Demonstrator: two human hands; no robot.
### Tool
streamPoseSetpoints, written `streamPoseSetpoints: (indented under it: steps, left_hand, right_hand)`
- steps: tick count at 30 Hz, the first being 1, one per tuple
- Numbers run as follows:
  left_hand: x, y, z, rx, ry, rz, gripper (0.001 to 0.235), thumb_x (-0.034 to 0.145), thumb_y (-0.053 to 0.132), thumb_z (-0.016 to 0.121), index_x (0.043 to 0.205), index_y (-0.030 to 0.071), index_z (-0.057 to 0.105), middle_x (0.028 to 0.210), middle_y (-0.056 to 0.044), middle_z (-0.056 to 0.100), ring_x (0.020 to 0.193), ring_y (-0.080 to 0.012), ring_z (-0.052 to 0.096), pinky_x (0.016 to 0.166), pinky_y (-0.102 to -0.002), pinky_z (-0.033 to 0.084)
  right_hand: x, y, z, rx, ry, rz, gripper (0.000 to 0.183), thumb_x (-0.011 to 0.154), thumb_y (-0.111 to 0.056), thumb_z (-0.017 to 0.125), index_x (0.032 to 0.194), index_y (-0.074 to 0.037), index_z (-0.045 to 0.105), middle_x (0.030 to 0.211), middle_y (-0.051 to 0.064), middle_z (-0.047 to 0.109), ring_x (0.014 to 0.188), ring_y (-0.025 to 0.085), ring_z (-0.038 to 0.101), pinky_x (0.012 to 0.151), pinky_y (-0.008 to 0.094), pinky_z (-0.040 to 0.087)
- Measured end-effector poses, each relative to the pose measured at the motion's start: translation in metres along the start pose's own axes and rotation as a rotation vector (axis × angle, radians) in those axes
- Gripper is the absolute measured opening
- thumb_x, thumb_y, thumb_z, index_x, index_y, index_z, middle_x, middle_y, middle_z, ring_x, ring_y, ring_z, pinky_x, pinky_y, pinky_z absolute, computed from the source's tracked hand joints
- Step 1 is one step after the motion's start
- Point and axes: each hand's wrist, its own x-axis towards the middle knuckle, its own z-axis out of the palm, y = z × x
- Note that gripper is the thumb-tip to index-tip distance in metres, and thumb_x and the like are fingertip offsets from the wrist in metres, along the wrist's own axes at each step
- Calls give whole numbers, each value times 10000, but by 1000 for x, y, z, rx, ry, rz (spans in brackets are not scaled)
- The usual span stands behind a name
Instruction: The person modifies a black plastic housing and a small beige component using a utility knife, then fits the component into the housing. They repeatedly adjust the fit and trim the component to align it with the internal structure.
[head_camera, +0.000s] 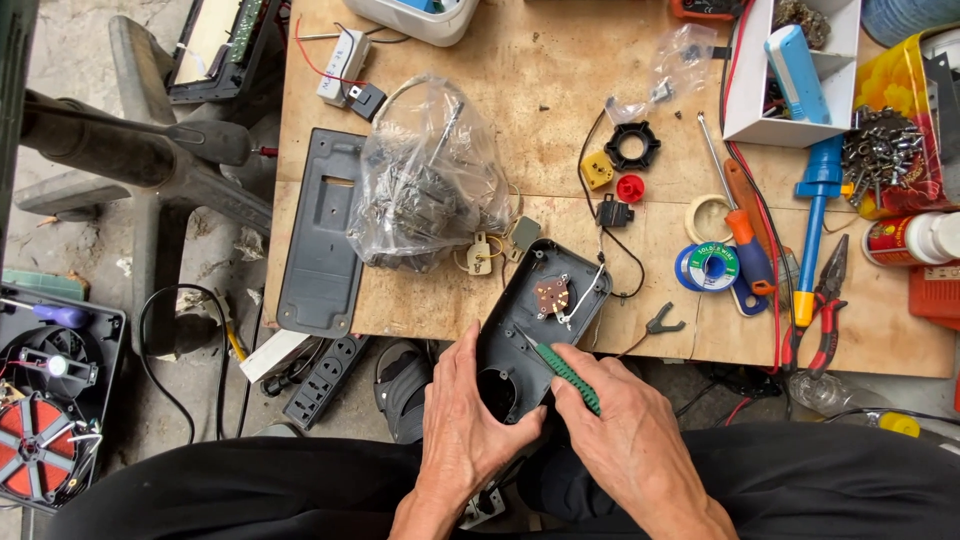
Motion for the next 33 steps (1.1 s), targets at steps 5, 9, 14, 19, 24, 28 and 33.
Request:
streamPoseSetpoints:
  steps: [5,9,14,19,24,28,33]
  left_hand:
    - [0,-1,5,12,32,27,1249,675,543,911,1714,173,324,1610,-86,531,1483,-291,515,1105,-525,469]
    - [0,-3,8,8,66,51,1243,679,561,924,1701,162,339,1610,-82,540,1495,-283,516,1094,-535,478]
    - [1,-5,10,19,73,60,1254,676,546,928,1710,160,332,1611,-84,540,1484,-286,522,1097,-531,479]
    - [0,-5,10,14,72,61,1255,676,537,931,1714,166,331,1621,-79,535,1487,-289,520,1118,-522,463]
    - [0,-5,7,54,78,112,1245,706,534,916,1725,143,316,1576,-105,555,1446,-325,541,1084,-549,473]
    - [1,-8,7,79,74,110,1240,712,559,914,1723,149,325,1570,-98,556,1441,-326,539,1077,-529,468]
    - [2,-9,5,116,23,107,1259,694,554,927,1722,151,322,1571,-97,535,1403,-332,546,1058,-522,470]
  right_hand:
    - [5,10,9,-21,17,-39,535,992,-436,639,1524,-449,683,1239,-60,780,1172,267,752,1046,407,551]
    - [7,8,8,-10,-26,-3,547,1012,-459,610,1556,-427,645,1321,-87,760,1228,254,733,1064,422,545]
    - [12,20,18,-52,19,-81,536,1003,-454,629,1529,-353,657,1377,-54,734,1226,328,722,1004,510,558]
    - [11,21,21,-62,54,-117,498,991,-424,645,1485,-376,691,1308,-50,751,1166,331,740,960,518,569]
    - [12,27,25,-95,125,-197,482,972,-396,691,1453,-390,711,1214,-50,751,1074,342,759,890,533,591]
    - [13,28,23,-72,60,-143,503,990,-413,671,1491,-374,696,1284,-71,748,1130,288,760,952,482,576]
    - [10,23,17,-53,58,-116,496,983,-394,685,1478,-385,715,1230,-84,766,1081,259,778,955,441,579]
